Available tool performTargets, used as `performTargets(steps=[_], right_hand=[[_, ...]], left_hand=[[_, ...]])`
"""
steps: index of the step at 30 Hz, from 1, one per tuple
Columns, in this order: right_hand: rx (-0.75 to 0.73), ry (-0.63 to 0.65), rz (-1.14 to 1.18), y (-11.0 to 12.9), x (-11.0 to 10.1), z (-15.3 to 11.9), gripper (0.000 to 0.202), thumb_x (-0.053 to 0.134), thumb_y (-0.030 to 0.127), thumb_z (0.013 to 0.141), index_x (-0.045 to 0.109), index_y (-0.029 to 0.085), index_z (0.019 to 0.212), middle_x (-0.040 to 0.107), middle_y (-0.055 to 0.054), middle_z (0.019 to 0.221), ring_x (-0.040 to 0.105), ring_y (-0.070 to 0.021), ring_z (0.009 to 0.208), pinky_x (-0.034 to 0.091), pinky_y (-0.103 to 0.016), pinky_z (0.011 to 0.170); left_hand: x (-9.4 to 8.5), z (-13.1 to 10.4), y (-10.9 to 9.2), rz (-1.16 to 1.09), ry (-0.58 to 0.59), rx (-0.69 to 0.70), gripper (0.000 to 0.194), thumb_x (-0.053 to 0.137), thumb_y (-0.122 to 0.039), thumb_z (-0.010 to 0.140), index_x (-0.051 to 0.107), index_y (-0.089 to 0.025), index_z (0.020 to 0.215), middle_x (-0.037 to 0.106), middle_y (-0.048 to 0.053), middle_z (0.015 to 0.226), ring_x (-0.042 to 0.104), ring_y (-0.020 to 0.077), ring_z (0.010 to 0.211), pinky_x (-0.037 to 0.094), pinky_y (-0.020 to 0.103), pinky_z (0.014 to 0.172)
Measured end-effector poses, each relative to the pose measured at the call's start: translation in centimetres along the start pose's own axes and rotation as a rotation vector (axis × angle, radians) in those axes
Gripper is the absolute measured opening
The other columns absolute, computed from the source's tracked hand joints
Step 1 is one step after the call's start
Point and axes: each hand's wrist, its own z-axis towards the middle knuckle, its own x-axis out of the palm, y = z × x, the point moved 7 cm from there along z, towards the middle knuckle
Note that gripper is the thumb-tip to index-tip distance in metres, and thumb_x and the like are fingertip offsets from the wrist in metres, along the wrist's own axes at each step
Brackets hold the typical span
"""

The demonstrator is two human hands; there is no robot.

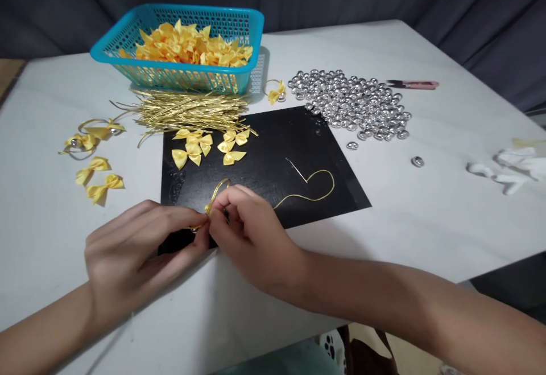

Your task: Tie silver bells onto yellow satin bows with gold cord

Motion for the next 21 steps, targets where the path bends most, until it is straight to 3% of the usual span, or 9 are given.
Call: performTargets(steps=[4,9,12,18,21], right_hand=[[-0.005,0.002,-0.031,0.0,-0.1,0.1,0.017,0.045,0.018,0.087,0.049,0.013,0.072,0.038,0.004,0.063,0.034,-0.0042,0.053,0.029,-0.015,0.046],[-0.178,0.009,-0.191,1.0,-0.2,0.1,0.011,0.047,0.01,0.085,0.051,0.011,0.075,0.041,0.002,0.071,0.033,-0.002,0.052,0.029,-0.016,0.047],[-0.21,0.011,-0.242,1.2,-0.1,-0.1,0.008,0.048,0.008,0.084,0.052,0.01,0.076,0.041,0.002,0.072,0.032,-0.0017,0.052,0.028,-0.016,0.047],[-0.138,-0.01,-0.162,1.0,-0.1,0.0,0.014,0.047,0.011,0.085,0.051,0.011,0.072,0.038,0.003,0.066,0.034,-0.0033,0.054,0.028,-0.015,0.046],[-0.109,-0.005,-0.134,0.8,-0.1,0.0,0.013,0.048,0.012,0.085,0.052,0.011,0.073,0.04,0.003,0.066,0.035,-0.0031,0.054,0.028,-0.015,0.046]], left_hand=[[-0.2,0.2,-0.4,0.048,-0.038,0.039,0.007,0.067,-0.016,0.077,0.066,-0.021,0.082,0.075,-0.003,0.071,0.06,0.0145,0.055,0.044,0.028,0.053],[0.0,0.6,-1.1,0.238,-0.062,0.106,0.006,0.065,-0.016,0.077,0.062,-0.019,0.073,0.072,-0.002,0.065,0.06,0.0146,0.05,0.04,0.028,0.046],[-0.1,0.5,-1.1,0.275,-0.068,0.103,0.008,0.063,-0.015,0.077,0.059,-0.019,0.071,0.069,-0.003,0.06,0.058,0.0143,0.048,0.039,0.028,0.045],[0.7,0.4,0.5,-0.105,0.048,-0.098,0.009,0.052,-0.017,0.086,0.054,-0.02,0.078,0.063,-0.003,0.069,0.058,0.0107,0.058,0.042,0.023,0.051],[0.9,0.3,0.8,-0.189,0.052,-0.152,0.006,0.057,-0.015,0.082,0.056,-0.021,0.081,0.063,-0.004,0.071,0.057,0.0095,0.06,0.043,0.021,0.054]])
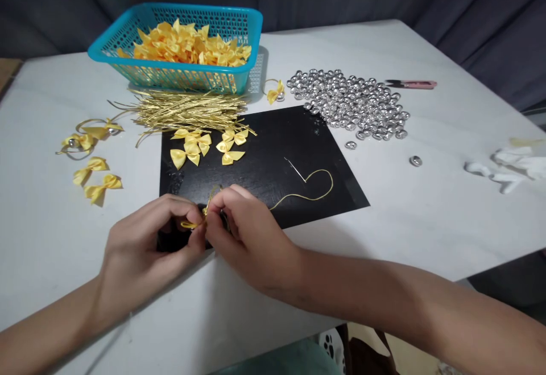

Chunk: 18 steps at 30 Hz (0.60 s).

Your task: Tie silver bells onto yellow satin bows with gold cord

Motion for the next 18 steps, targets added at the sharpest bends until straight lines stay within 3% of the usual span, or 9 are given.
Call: performTargets(steps=[4,7,15,18], right_hand=[[0.008,-0.003,0.028,-0.2,-0.1,0.0,0.015,0.047,0.015,0.087,0.051,0.012,0.073,0.043,0.003,0.068,0.036,-0.003,0.055,0.03,-0.015,0.047],[-0.037,-0.009,0.005,0.0,-0.1,0.1,0.015,0.047,0.013,0.087,0.049,0.012,0.072,0.042,0.002,0.068,0.036,-0.0033,0.055,0.031,-0.016,0.049],[-0.11,-0.022,-0.132,0.5,0.0,-0.2,0.008,0.047,0.012,0.085,0.049,0.013,0.078,0.042,0.001,0.074,0.033,-0.003,0.053,0.028,-0.017,0.047],[-0.06,-0.028,-0.103,0.2,0.1,0.0,0.012,0.045,0.013,0.086,0.049,0.013,0.074,0.041,0.002,0.07,0.034,-0.0045,0.055,0.029,-0.018,0.05]], left_hand=[[-0.4,-0.1,-0.4,-0.007,-0.052,0.045,0.012,0.063,-0.012,0.081,0.06,-0.022,0.087,0.066,-0.005,0.072,0.058,0.0086,0.061,0.045,0.02,0.059],[-0.3,-0.2,-0.7,0.052,-0.027,0.076,0.007,0.061,-0.014,0.084,0.061,-0.02,0.085,0.067,-0.004,0.074,0.061,0.0102,0.065,0.046,0.022,0.062],[-0.1,0.1,-1.9,0.4,-0.053,0.178,0.005,0.054,-0.016,0.086,0.055,-0.016,0.082,0.066,0.001,0.073,0.062,0.0132,0.058,0.042,0.024,0.046],[0.2,0.2,-1.4,0.296,0.009,0.138,0.007,0.05,-0.014,0.088,0.051,-0.018,0.082,0.062,0.0,0.076,0.06,0.0116,0.061,0.043,0.022,0.049]])
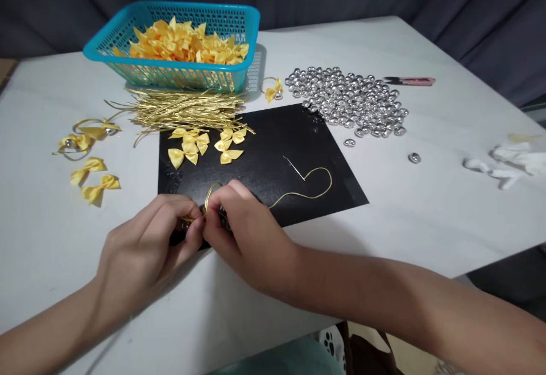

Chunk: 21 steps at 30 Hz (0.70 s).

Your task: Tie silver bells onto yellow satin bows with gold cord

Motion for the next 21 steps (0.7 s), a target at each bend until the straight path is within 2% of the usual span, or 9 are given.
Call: performTargets(steps=[3,6,8,12,15,21], right_hand=[[0.118,0.008,0.096,-0.9,0.0,0.2,0.017,0.044,0.018,0.088,0.049,0.013,0.073,0.039,0.002,0.066,0.034,-0.0058,0.056,0.031,-0.019,0.053],[0.253,-0.014,0.2,-2.0,-0.2,0.3,0.019,0.045,0.023,0.089,0.049,0.013,0.073,0.036,0.004,0.062,0.032,-0.0056,0.055,0.03,-0.019,0.054],[0.288,-0.039,0.232,-2.3,-0.5,0.3,0.019,0.046,0.024,0.088,0.049,0.013,0.073,0.036,0.004,0.062,0.031,-0.0053,0.054,0.03,-0.019,0.052],[0.238,-0.014,0.246,-1.8,-0.3,0.2,0.017,0.047,0.025,0.088,0.054,0.012,0.077,0.044,0.001,0.068,0.038,-0.0055,0.056,0.032,-0.018,0.05],[0.168,-0.039,0.217,-1.2,-0.4,0.1,0.018,0.049,0.024,0.088,0.054,0.012,0.076,0.043,0.001,0.068,0.037,-0.0045,0.055,0.031,-0.017,0.048],[0.17,0.008,0.23,-1.3,-0.2,0.0,0.019,0.048,0.023,0.089,0.05,0.013,0.073,0.037,0.003,0.063,0.033,-0.0039,0.051,0.027,-0.016,0.044]], left_hand=[[0.7,-0.2,1.0,-0.227,0.068,-0.099,0.009,0.045,-0.013,0.09,0.048,-0.02,0.085,0.057,-0.001,0.079,0.058,0.01,0.068,0.045,0.02,0.057],[0.5,-0.4,1.5,-0.374,0.031,-0.145,0.012,0.044,-0.011,0.09,0.047,-0.022,0.085,0.055,-0.002,0.08,0.056,0.0102,0.069,0.045,0.02,0.06],[0.2,-0.5,1.5,-0.395,0.004,-0.142,0.012,0.047,-0.01,0.088,0.048,-0.022,0.086,0.056,-0.001,0.082,0.056,0.011,0.07,0.045,0.022,0.059],[-0.2,-0.5,1.5,-0.31,-0.056,-0.161,0.016,0.061,-0.015,0.083,0.054,-0.023,0.094,0.059,-0.001,0.082,0.055,0.0127,0.068,0.045,0.025,0.059],[-0.5,-0.5,1.7,-0.272,-0.114,-0.181,0.013,0.064,-0.014,0.082,0.059,-0.023,0.091,0.061,-0.001,0.082,0.056,0.0128,0.07,0.046,0.026,0.062],[-0.4,-0.5,1.3,-0.182,-0.08,-0.138,0.007,0.064,-0.016,0.082,0.064,-0.022,0.087,0.065,-0.001,0.079,0.06,0.0143,0.069,0.046,0.028,0.061]])
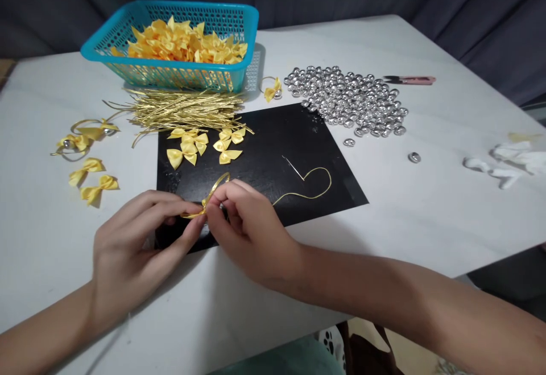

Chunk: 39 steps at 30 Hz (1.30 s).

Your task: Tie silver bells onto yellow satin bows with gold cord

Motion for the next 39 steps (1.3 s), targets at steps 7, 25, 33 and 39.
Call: performTargets(steps=[7,25,33,39], right_hand=[[-0.168,-0.04,-0.141,1.1,-0.2,-0.3,0.015,0.045,0.017,0.089,0.051,0.013,0.077,0.041,0.002,0.068,0.037,-0.0047,0.055,0.032,-0.018,0.051],[-0.043,-0.032,-0.063,0.3,-0.1,-0.1,0.019,0.045,0.018,0.089,0.047,0.014,0.07,0.041,0.002,0.064,0.039,-0.0064,0.059,0.032,-0.019,0.054],[-0.079,-0.068,-0.105,0.8,-0.4,-0.1,0.019,0.044,0.02,0.09,0.05,0.013,0.074,0.044,0.001,0.067,0.041,-0.0071,0.062,0.033,-0.02,0.056],[0.145,-0.073,0.101,-0.9,-0.8,0.3,0.019,0.047,0.026,0.088,0.045,0.014,0.072,0.034,0.004,0.06,0.031,-0.0053,0.054,0.028,-0.019,0.05]], left_hand=[[-0.5,-0.2,-0.9,0.024,-0.025,0.111,0.013,0.06,-0.01,0.082,0.064,-0.021,0.09,0.067,-0.001,0.081,0.061,0.0132,0.068,0.048,0.026,0.062],[-0.1,-0.4,-0.6,0.015,-0.028,0.058,0.013,0.064,-0.013,0.082,0.064,-0.022,0.091,0.067,-0.002,0.081,0.064,0.0109,0.069,0.049,0.023,0.062],[0.0,0.1,-1.6,0.218,-0.028,0.167,0.007,0.053,-0.015,0.088,0.056,-0.02,0.092,0.068,0.0,0.082,0.063,0.0105,0.061,0.046,0.02,0.05],[0.0,-0.1,-1.6,0.159,-0.02,0.17,0.011,0.049,-0.015,0.089,0.054,-0.021,0.084,0.071,-0.003,0.074,0.066,0.0104,0.061,0.046,0.02,0.05]])
